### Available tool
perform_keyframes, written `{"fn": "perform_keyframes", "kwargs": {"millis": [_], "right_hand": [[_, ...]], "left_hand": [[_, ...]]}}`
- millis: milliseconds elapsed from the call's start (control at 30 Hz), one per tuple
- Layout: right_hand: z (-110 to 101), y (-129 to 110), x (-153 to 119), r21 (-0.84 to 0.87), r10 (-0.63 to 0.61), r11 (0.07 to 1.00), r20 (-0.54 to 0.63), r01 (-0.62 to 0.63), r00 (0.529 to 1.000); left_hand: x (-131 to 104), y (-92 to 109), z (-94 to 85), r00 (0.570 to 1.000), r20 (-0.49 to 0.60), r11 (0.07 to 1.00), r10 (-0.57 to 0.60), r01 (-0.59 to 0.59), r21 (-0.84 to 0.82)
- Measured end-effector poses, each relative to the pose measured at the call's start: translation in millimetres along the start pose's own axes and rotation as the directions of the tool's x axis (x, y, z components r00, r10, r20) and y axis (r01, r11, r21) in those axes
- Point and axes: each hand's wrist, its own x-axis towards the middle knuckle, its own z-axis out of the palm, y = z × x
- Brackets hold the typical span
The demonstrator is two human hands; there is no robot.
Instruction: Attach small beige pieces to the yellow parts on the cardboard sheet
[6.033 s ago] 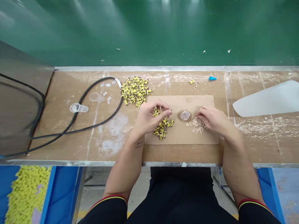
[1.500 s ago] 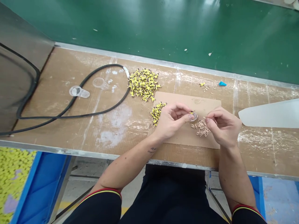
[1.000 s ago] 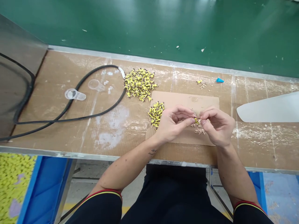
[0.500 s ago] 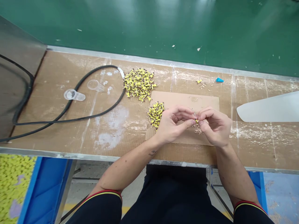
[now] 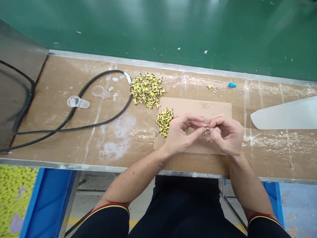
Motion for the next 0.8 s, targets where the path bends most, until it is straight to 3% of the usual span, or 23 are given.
{"fn": "perform_keyframes", "kwargs": {"millis": [567, 800], "right_hand": [[-2.5, -0.5, 1.0, 0.057, 0.062, 0.996, 0.045, -0.064, 0.997], [-4.0, -2.3, 0.9, 0.079, 0.123, 0.989, 0.059, -0.128, 0.991]], "left_hand": [[2.0, 3.5, -3.4, 0.999, 0.037, 0.999, 0.0, 0.002, -0.054], [1.2, 1.4, -4.2, 0.993, 0.014, 0.988, 0.113, -0.114, 0.099]]}}
